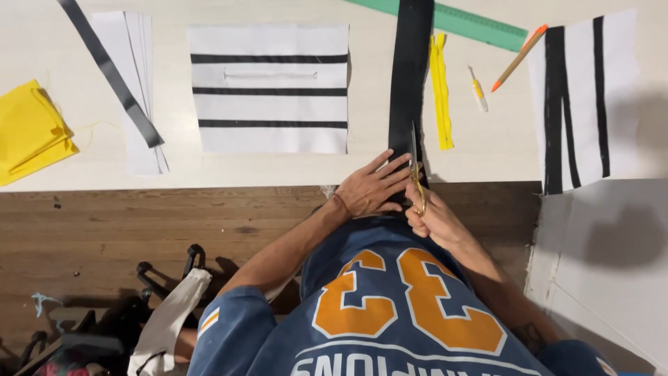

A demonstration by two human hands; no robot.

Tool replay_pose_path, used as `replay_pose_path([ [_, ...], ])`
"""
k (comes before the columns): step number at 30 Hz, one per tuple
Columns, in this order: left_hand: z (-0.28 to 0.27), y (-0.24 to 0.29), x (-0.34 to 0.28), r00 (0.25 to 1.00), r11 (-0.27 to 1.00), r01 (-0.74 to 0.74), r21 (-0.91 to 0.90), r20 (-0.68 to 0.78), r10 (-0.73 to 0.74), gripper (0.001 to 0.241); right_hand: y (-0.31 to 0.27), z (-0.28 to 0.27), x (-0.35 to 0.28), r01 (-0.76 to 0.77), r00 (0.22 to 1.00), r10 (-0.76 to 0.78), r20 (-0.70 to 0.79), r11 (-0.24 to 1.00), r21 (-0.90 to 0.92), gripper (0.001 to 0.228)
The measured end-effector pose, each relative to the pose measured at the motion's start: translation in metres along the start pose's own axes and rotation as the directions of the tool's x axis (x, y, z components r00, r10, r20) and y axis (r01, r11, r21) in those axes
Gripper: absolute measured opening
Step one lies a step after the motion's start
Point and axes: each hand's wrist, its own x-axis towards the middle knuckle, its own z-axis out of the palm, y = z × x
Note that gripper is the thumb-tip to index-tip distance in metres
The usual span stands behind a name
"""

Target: Cutting strips of black material and aligning them on a white template

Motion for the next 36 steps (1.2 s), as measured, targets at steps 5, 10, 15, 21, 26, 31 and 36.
replay_pose_path([
  [5, -0.006, 0.008, 0.003, 0.997, 0.998, 0.023, -0.066, 0.082, -0.018, 0.088, 0.005, -0.004, 0.018, 0.061, 0.998, -0.061, 0.0, 0.997, -0.046, 0.057],
  [10, 0.007, 0.008, -0.006, 0.986, 0.997, 0.016, -0.082, 0.168, -0.002, 0.104, -0.006, 0.005, 0.022, 0.09, 0.995, -0.093, -0.025, 0.992, -0.087, 0.058],
  [15, -0.01, 0.007, 0.0, 0.971, 0.994, 0.026, -0.104, 0.24, 0.0, 0.109, -0.046, 0.025, 0.006, 0.1, 0.995, -0.101, -0.016, 0.992, -0.078, 0.054],
  [21, -0.011, 0.006, 0.002, 0.97, 0.993, 0.022, -0.115, 0.242, 0.007, 0.111, -0.068, 0.028, 0.01, 0.111, 0.994, -0.111, 0.0, 0.987, -0.119, 0.054],
  [26, -0.003, 0.008, -0.003, 0.973, 0.99, 0.031, -0.139, 0.229, 0.001, 0.109, -0.044, 0.007, 0.037, 0.127, 0.992, -0.128, 0.006, 0.984, -0.121, 0.057],
  [31, 0.0, 0.006, -0.004, 0.974, 0.989, 0.029, -0.144, 0.227, 0.004, 0.111, -0.039, 0.001, 0.053, 0.135, 0.991, -0.136, 0.001, 0.984, -0.118, 0.049],
  [36, -0.015, 0.012, 0.0, 0.972, 0.983, 0.029, -0.181, 0.233, 0.014, 0.103, -0.032, -0.007, 0.067, 0.138, 0.99, -0.139, -0.01, 0.989, -0.048, 0.054],
])
